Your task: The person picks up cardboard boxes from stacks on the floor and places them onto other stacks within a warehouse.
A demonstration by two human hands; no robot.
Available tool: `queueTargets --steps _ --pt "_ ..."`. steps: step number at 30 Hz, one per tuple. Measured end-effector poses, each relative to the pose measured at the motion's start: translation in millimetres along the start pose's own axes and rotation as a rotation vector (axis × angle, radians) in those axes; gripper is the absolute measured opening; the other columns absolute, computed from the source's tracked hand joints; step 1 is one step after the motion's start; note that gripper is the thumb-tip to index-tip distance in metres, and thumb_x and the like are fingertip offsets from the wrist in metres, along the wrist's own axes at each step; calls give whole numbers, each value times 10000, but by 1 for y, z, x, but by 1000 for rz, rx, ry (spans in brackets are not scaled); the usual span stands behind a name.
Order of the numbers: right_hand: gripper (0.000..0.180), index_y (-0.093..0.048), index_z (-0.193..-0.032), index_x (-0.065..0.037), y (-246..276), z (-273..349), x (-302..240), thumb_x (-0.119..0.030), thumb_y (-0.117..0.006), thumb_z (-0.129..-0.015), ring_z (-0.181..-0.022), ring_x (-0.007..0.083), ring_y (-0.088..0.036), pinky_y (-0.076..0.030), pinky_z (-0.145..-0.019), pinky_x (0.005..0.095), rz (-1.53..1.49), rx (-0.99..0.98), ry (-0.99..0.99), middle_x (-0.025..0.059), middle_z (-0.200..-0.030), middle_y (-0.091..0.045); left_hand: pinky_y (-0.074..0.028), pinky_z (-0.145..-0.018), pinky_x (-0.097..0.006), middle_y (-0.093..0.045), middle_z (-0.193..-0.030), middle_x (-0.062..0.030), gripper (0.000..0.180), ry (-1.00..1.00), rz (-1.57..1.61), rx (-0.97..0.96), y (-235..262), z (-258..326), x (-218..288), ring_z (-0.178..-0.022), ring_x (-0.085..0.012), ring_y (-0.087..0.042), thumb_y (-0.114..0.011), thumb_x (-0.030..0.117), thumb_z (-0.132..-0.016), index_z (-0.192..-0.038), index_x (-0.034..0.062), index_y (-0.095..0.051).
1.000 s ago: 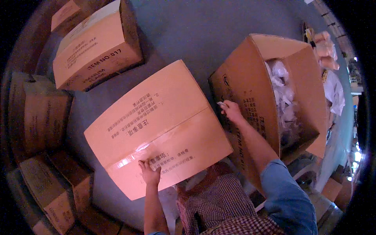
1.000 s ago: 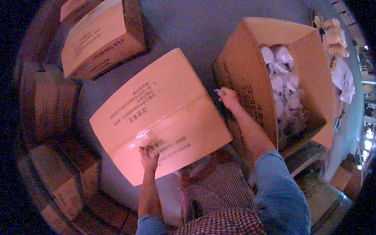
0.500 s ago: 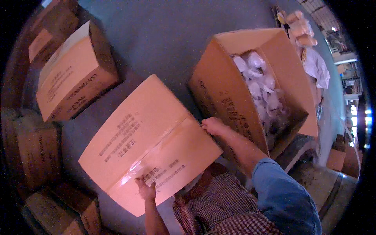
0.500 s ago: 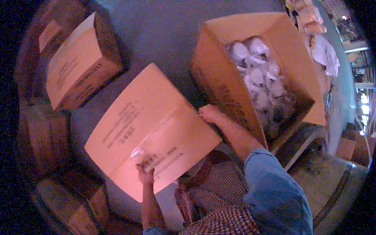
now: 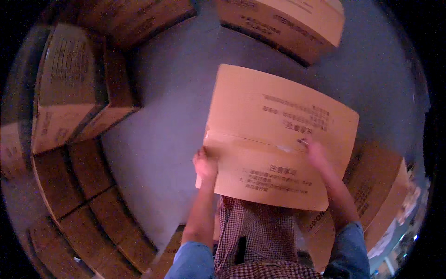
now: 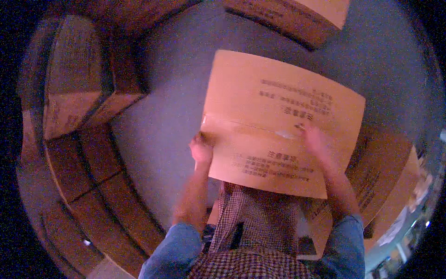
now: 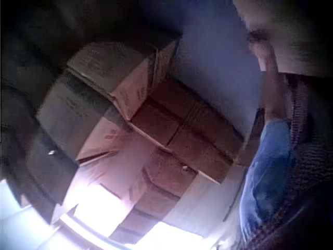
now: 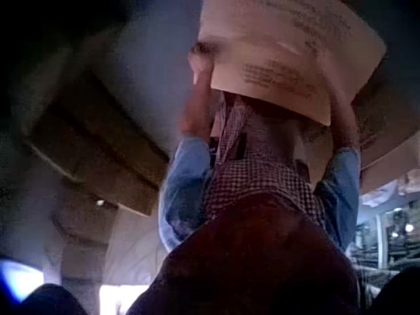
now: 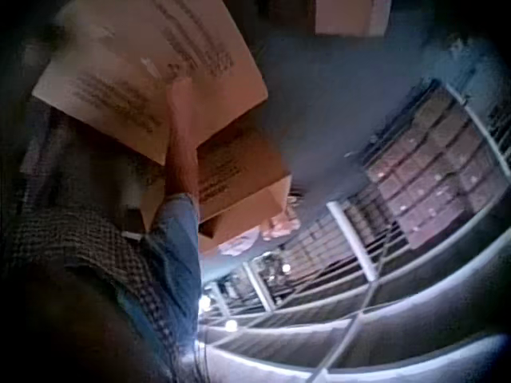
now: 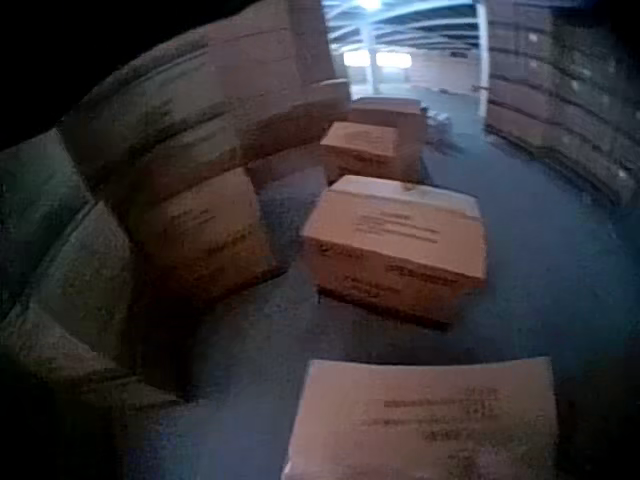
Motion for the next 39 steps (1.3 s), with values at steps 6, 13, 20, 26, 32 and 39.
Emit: queueTargets --steps 6,13,20,26,32,39 --pt "147 -589 -798 -109 16 -44 -310 -105 -534 -662 -733 203 -574 -478 -611 323 390 189 947 58 -753 -573 -430 -733 -388 -562 -863 -113 308 164 219 -129 -25 -21 -41 -819 -300 -527 -625 185 -608 -901 104 -575" --pt "131 -640 -741 -81 -95 -56 -414 -137 -541 -675 -717 214 -600 -482 -590 346 907 -256 1001 67 -720 -616 -446 -613 -422 -572 -803 -153 126 68 327 -141 -39 -24 -53 -702 -320 -563 -506 173 -705 -787 91 -555" --pt "135 -641 -755 -83 -35 -89 -422 -127 -533 -687 -720 206 -602 -478 -585 339 1039 -211 987 59 -742 -621 -444 -577 -427 -575 -766 -138 113 43 395 -150 -32 -26 -52 -673 -320 -567 -497 165 -714 -783 96 -555" --pt "106 -636 -726 -90 -84 -52 -414 -106 -546 -673 -726 194 -601 -470 -550 322 975 -277 986 49 -715 -614 -443 -581 -405 -573 -746 -124 97 35 324 -145 -21 -24 -48 -675 -305 -564 -530 159 -698 -765 94 -558" --pt "105 -622 -742 -87 -22 -85 -413 -110 -548 -670 -691 203 -596 -465 -531 329 941 -62 982 59 -717 -609 -441 -587 -395 -578 -747 -109 126 -13 424 -29 9 -14 -43 -674 -299 -562 -601 169 -668 -762 93 -564" --pt "137 -595 -799 -81 -33 -41 -348 -108 -490 -717 -636 231 -602 -477 -542 370 567 -86 594 90 -679 -606 -440 -646 -381 -595 -772 -118 226 104 442 -188 -6 -26 -43 -731 -311 -563 -630 229 -671 -818 71 -565"
Point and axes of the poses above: each hand's wrist, its own z-axis away from the middle knuckle, its own y-axis out of the back of the hand, x = y × z, the point moved 10 cm from there along -z, towards the middle knuckle
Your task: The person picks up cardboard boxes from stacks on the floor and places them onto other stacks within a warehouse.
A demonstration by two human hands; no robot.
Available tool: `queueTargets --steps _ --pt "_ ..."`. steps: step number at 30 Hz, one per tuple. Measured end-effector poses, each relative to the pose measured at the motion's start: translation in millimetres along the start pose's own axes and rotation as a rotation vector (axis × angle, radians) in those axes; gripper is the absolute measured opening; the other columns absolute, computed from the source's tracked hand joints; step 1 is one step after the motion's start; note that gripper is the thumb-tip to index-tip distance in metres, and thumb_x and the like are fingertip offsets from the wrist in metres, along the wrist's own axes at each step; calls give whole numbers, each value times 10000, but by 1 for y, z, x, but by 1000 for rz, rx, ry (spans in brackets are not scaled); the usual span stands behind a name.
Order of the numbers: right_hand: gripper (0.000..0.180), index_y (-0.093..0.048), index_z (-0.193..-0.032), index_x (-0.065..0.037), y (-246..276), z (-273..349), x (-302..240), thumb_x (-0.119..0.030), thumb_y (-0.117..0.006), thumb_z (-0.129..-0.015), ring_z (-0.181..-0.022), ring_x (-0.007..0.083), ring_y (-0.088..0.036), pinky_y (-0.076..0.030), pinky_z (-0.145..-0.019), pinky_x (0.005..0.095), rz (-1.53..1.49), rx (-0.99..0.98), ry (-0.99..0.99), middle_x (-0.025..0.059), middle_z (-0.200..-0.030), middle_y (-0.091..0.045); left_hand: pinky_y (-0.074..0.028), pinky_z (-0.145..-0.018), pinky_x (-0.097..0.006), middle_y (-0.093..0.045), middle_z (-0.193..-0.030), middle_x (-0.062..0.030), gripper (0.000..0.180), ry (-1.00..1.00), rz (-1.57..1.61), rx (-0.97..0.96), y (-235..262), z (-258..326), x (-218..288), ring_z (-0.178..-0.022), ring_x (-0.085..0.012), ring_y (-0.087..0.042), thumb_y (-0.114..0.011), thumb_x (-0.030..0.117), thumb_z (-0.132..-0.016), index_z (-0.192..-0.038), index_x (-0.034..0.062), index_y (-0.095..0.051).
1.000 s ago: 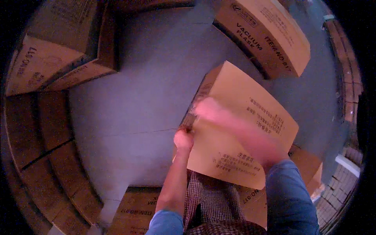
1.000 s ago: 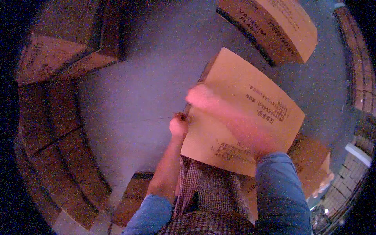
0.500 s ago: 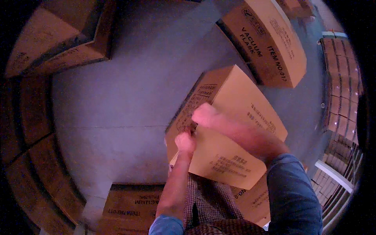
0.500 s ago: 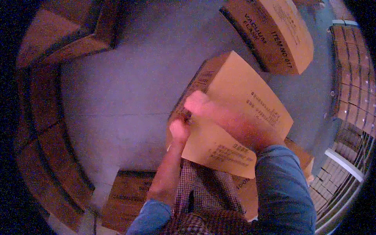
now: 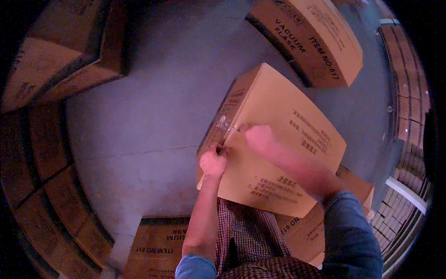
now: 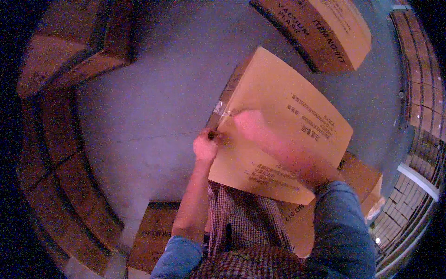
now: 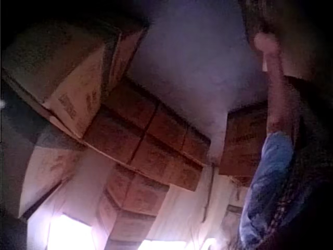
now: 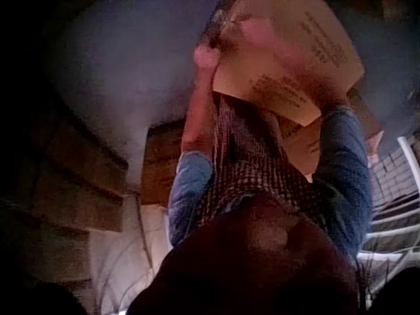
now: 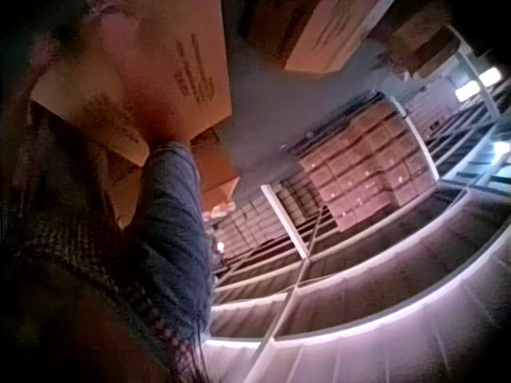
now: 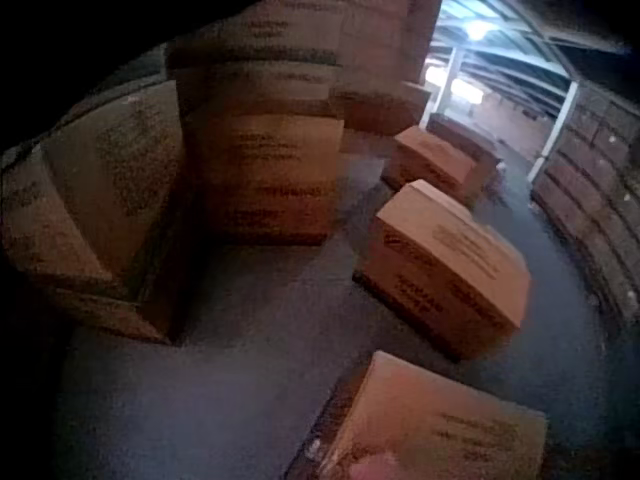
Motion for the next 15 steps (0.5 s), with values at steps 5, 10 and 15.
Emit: queueTargets --steps 5,10,15 --pt "184 -565 -874 -68 -27 34 18 -131 -454 -742 -586 244 -596 -469 -503 381 -80 -24 -87 90 -664 -603 -440 -665 -350 -595 -779 -149 267 -7 84 -60 -6 7 1 -741 -309 -566 -656 229 -640 -809 38 -576" --pt "232 -576 -872 -65 -101 108 77 -217 -439 -763 -596 252 -589 -454 -515 393 -85 -172 -211 94 -646 -595 -431 -638 -335 -583 -742 -144 237 28 204 -119 0 20 -16 -689 -287 -561 -669 174 -607 -723 -9 -573" --pt "223 -582 -906 -90 -191 249 209 -164 -485 -720 -686 270 -590 -463 -592 408 -94 -247 -406 123 -733 -598 -414 -576 -294 -519 -671 -100 183 -161 178 -124 30 63 17 -638 -216 -529 -658 64 -588 -725 -6 -560"
Point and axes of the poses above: each hand's wrist, its own z-axis away from the middle knuckle, its own y-axis out of the back of the hand, x = y × z, the point moved 10 cm from there along -z, towards the middle knuckle
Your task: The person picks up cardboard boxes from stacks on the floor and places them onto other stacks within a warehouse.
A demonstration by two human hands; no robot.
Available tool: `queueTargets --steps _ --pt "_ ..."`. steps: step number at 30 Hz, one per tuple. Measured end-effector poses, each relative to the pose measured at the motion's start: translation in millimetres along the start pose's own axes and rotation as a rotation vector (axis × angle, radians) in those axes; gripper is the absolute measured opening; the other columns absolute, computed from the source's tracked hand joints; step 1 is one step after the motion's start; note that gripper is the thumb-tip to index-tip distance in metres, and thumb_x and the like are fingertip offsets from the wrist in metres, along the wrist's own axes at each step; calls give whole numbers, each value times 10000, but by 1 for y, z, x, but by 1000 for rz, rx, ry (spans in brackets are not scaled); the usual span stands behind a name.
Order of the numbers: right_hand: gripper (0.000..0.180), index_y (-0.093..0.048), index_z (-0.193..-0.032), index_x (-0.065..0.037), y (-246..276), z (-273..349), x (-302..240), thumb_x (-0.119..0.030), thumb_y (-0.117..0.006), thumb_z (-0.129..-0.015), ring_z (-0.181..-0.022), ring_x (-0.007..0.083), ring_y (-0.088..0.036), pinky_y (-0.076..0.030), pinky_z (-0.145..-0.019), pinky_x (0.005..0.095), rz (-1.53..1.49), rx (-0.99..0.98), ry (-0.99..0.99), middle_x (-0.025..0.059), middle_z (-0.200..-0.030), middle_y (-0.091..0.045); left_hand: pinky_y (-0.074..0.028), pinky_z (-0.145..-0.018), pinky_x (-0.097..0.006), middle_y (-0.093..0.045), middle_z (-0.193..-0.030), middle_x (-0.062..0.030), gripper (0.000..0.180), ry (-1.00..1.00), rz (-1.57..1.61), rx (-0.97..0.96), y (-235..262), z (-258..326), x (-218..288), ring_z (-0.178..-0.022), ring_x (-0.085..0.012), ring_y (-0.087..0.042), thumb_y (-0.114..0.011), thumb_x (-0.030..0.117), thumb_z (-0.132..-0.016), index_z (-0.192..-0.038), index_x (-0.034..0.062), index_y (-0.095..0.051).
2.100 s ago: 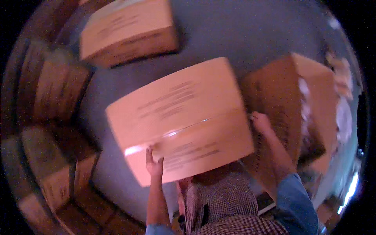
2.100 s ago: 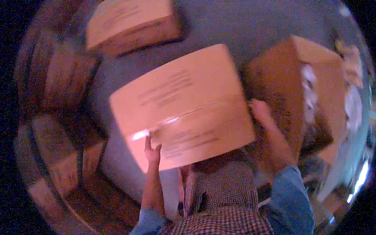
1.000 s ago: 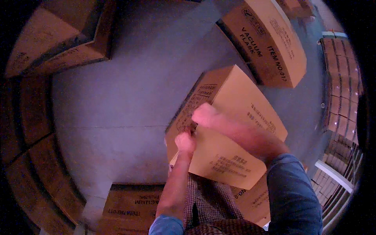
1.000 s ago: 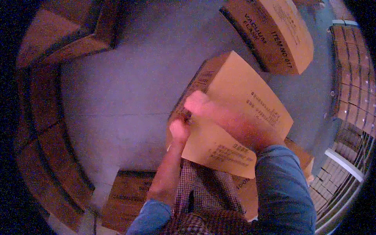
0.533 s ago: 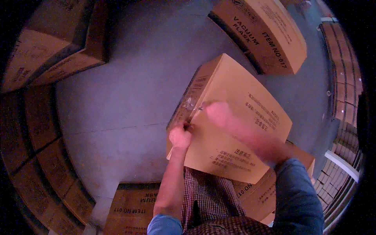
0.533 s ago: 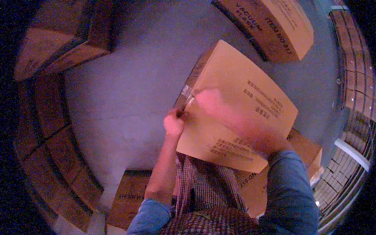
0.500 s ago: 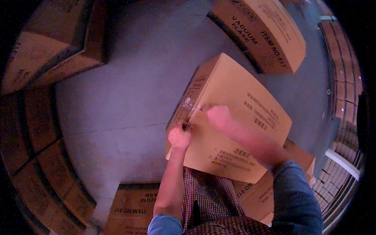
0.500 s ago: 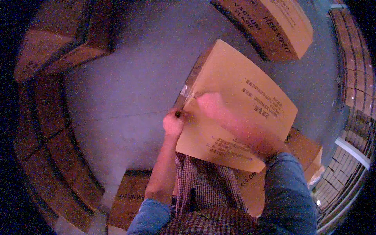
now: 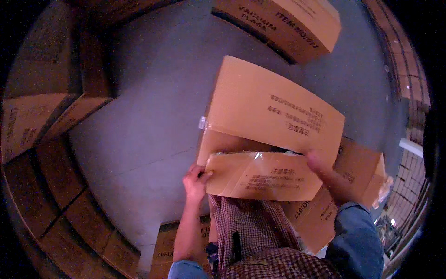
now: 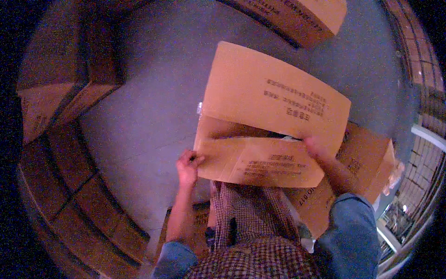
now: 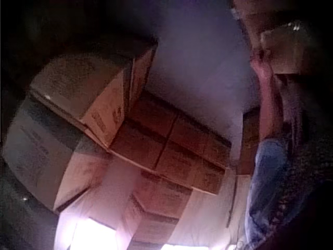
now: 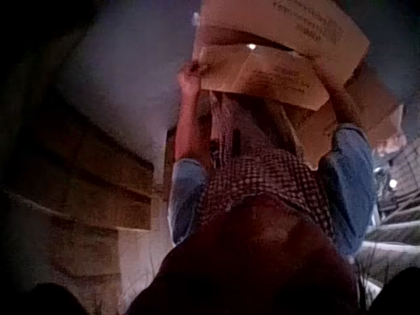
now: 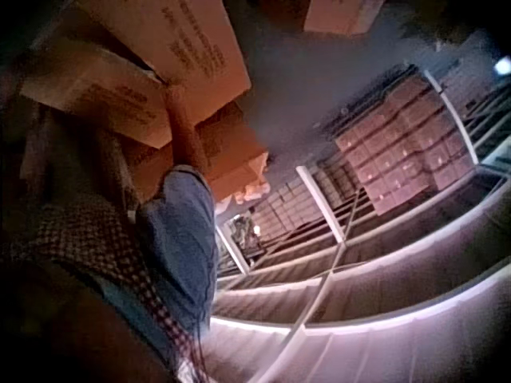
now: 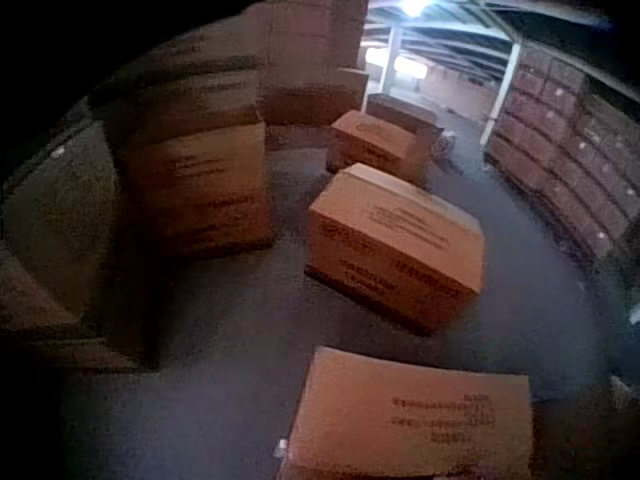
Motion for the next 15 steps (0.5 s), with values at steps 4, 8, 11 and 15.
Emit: queueTargets --steps 4,8,11,15 --pt "151 -569 -818 -91 22 57 98 -156 -533 -687 -670 295 -576 -453 -585 407 -90 97 -269 122 -720 -590 -422 -603 -288 -508 -673 -85 176 31 15 -42 41 44 14 -675 -200 -522 -613 -43 -562 -728 -2 -574" --pt "113 -555 -776 -86 6 67 68 -171 -529 -707 -634 306 -560 -441 -553 416 -265 131 -181 132 -694 -579 -442 -610 -262 -543 -731 -60 200 11 37 -187 43 70 26 -716 -160 -515 -597 -125 -537 -688 3 -574" --pt "161 -587 -802 -71 -51 50 19 -209 -543 -732 -593 266 -560 -437 -528 392 -592 133 -61 140 -685 -583 -448 -646 -255 -569 -752 -75 309 59 -127 -280 47 75 28 -755 -166 -536 -549 -164 -510 -750 20 -615" --pt "184 -545 -858 -43 -65 57 -66 -204 -543 -769 -690 210 -564 -429 -666 343 -1772 -500 72 110 -809 -593 -458 -595 -259 -573 -737 -71 287 88 -224 -258 43 74 35 -678 -155 -550 -579 -152 -517 -746 19 -604"
Point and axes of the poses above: each hand's wrist, its own z-axis away from the middle knuckle, its own y-axis out of the back of the hand, x = y × z, the point moved 10 cm from there along -z, towards the middle knuckle
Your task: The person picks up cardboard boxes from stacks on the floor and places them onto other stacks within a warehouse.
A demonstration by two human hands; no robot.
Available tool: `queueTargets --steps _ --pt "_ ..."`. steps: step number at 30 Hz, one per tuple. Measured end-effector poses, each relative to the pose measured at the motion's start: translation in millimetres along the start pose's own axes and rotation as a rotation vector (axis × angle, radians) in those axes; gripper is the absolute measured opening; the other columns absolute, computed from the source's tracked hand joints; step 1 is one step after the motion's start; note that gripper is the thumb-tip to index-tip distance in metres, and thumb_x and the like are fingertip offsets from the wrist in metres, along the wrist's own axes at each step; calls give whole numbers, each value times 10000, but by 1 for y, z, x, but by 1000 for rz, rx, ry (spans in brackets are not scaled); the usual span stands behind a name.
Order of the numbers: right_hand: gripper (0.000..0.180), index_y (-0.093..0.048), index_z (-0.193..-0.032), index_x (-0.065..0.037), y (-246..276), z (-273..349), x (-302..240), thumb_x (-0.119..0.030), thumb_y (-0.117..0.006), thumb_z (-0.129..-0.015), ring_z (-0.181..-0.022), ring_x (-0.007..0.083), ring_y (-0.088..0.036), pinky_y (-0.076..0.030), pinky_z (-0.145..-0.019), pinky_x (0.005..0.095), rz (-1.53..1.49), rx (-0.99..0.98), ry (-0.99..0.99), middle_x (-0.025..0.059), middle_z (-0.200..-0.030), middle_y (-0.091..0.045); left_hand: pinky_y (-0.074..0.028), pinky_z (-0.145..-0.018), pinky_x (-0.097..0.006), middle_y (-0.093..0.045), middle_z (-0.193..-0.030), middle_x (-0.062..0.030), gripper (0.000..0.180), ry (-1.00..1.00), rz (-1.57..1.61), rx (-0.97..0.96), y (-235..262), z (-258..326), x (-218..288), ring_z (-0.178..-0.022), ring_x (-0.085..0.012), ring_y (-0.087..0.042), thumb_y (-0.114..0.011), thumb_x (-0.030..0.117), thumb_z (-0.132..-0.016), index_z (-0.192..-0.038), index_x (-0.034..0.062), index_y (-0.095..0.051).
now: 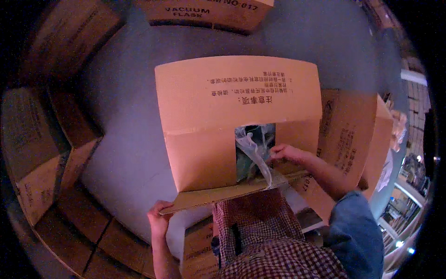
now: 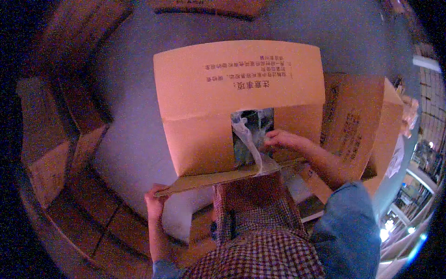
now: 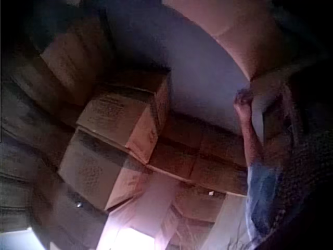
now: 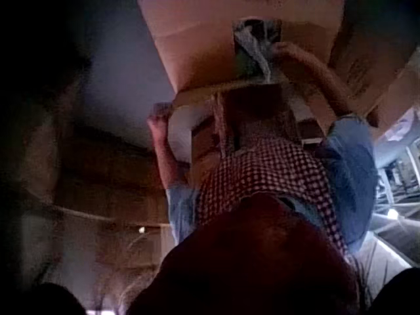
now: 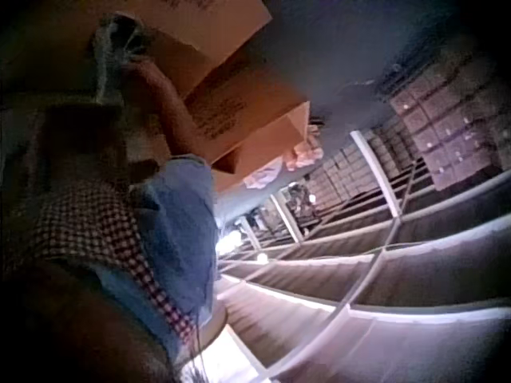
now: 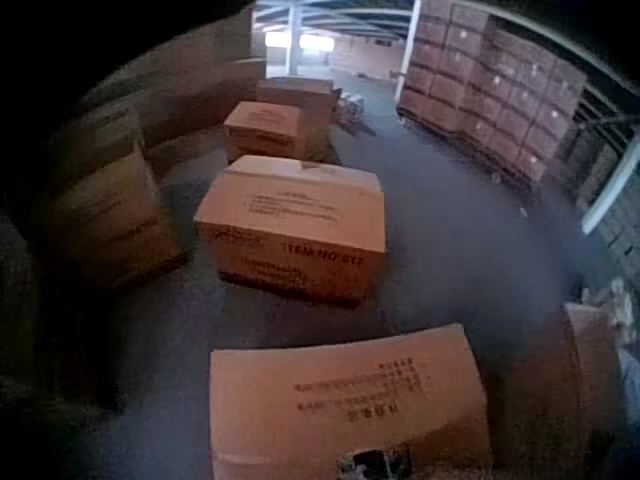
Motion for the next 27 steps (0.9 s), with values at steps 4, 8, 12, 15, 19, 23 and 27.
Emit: queueTargets --steps 4,8,12,15,19,23,27 --pt "182 -494 -928 -29 -70 31 -87 -166 -492 -808 -705 240 -555 -441 -692 357 -510 -348 150 142 -845 -564 -462 -547 -261 -579 -705 -78 255 84 -72 22 -2 3 -10 -622 -156 -561 -611 -121 -530 -744 15 -595" --pt "141 -475 -831 -29 -23 48 -107 -169 -460 -825 -600 188 -535 -441 -566 311 -893 -86 194 100 -691 -545 -470 -577 -268 -593 -738 -91 201 25 -181 -9 -2 7 10 -663 -161 -574 -620 -65 -584 -766 17 -602" --pt "117 -474 -796 -51 93 101 -164 -165 -499 -779 -622 156 -529 -434 -561 312 -502 112 468 90 -742 -539 -469 -644 -291 -606 -816 -103 200 -16 -223 -153 -7 36 2 -717 -170 -582 -612 -28 -622 -815 21 -613" --pt "125 -503 -762 -64 117 114 -152 -186 -524 -752 -685 140 -539 -439 -598 339 3 178 241 71 -779 -562 -461 -688 -303 -606 -897 -99 223 218 -121 -303 -12 42 -16 -762 -205 -586 -594 5 -648 -868 32 -616" --pt "240 -555 -917 -55 86 48 -72 -166 -520 -707 -832 252 -552 -437 -735 372 870 100 394 100 -899 -581 -455 -703 -317 -587 -974 -92 266 89 -1169 -881 -55 -7 85 -813 -266 -577 -540 77 -702 -962 70 -598" --pt "180 -613 -777 -108 1 10 -23 -203 -524 -652 -942 249 -513 -357 -877 421 1662 -45 686 48 -849 -604 -448 -740 -299 -592 -955 -80 276 -427 -990 -986 -136 -68 123 -838 -234 -572 -509 86 -743 -1007 130 -572" --pt "127 -623 -661 -131 4 -6 -30 -217 -531 -643 -936 239 -514 -344 -892 409 1869 -71 716 33 -812 -610 -337 -870 -422 -597 -873 -29 221 -994 -937 -835 -300 -74 132 -924 -194 -520 -443 134 -730 -894 116 -589"
Point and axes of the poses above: each hand's wrist, its own z-axis away from the middle knuckle, its own y-axis out of the back of the hand, x = y × z, the point moved 10 cm from there along -z, towards the middle knuckle
